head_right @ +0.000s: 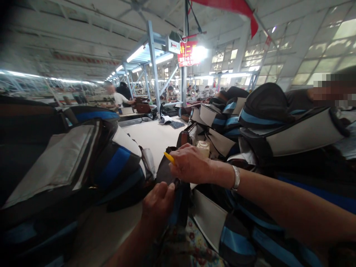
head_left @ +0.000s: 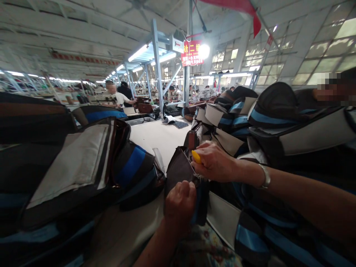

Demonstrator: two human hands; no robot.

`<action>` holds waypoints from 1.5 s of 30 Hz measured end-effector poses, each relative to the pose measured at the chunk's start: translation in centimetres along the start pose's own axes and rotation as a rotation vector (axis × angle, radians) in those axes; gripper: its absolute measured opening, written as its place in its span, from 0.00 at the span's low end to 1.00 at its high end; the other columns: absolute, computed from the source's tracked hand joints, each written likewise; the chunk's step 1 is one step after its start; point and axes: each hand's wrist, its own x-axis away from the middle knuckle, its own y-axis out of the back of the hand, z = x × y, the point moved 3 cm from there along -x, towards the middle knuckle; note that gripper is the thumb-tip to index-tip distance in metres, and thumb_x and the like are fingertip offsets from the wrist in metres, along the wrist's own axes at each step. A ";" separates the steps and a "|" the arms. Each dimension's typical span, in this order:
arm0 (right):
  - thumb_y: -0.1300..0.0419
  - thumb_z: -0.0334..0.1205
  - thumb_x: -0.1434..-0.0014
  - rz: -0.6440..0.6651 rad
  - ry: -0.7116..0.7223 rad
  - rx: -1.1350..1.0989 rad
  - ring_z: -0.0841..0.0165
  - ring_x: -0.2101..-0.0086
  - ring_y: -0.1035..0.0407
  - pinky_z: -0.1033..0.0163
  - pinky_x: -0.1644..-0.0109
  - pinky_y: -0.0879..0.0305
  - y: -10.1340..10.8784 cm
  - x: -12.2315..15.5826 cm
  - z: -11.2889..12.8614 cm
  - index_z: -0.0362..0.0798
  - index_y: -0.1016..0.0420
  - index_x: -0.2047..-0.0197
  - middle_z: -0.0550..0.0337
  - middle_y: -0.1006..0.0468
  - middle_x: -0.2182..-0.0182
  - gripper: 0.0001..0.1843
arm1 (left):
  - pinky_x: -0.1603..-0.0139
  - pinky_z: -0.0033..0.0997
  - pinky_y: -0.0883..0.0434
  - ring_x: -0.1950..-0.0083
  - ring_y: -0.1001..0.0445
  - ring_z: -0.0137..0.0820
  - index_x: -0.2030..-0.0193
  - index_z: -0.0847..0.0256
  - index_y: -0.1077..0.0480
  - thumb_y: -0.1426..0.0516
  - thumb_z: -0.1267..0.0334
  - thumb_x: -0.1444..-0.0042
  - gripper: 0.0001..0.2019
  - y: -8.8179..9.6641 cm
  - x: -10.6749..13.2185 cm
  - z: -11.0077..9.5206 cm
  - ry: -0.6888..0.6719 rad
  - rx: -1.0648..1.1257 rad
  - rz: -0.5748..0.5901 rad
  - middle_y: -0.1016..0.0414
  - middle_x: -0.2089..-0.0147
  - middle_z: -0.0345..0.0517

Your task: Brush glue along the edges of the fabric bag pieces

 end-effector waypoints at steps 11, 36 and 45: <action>0.45 0.34 0.40 0.220 0.009 0.126 0.70 0.76 0.38 0.61 0.57 0.41 0.1 -0.7 1.0 0.46 0.34 0.73 0.62 0.31 0.78 0.09 | 0.72 0.35 0.43 0.72 0.36 0.33 0.63 0.62 0.33 0.45 0.76 0.43 0.06 -0.3 -0.4 -0.9 -0.030 0.007 -0.022 0.35 0.72 0.42; 0.36 0.41 0.51 -0.403 -0.844 -1.663 0.75 0.84 0.50 0.58 0.63 0.29 -3.8 5.9 -4.7 0.46 0.31 0.79 0.71 0.44 0.88 0.11 | 0.63 0.27 0.31 0.66 0.27 0.29 0.65 0.60 0.27 0.41 0.59 0.40 0.08 -0.4 -0.3 7.2 0.485 0.552 -0.077 0.29 0.68 0.41; 0.37 0.40 0.49 -0.540 -0.805 -2.033 0.77 0.85 0.58 0.59 0.64 0.29 -11.4 5.3 2.1 0.48 0.32 0.76 0.71 0.41 0.86 0.09 | 0.56 0.39 0.31 0.60 0.29 0.37 0.56 0.61 0.27 0.43 0.63 0.38 0.07 1.0 3.6 6.1 0.365 0.102 -0.105 0.26 0.61 0.49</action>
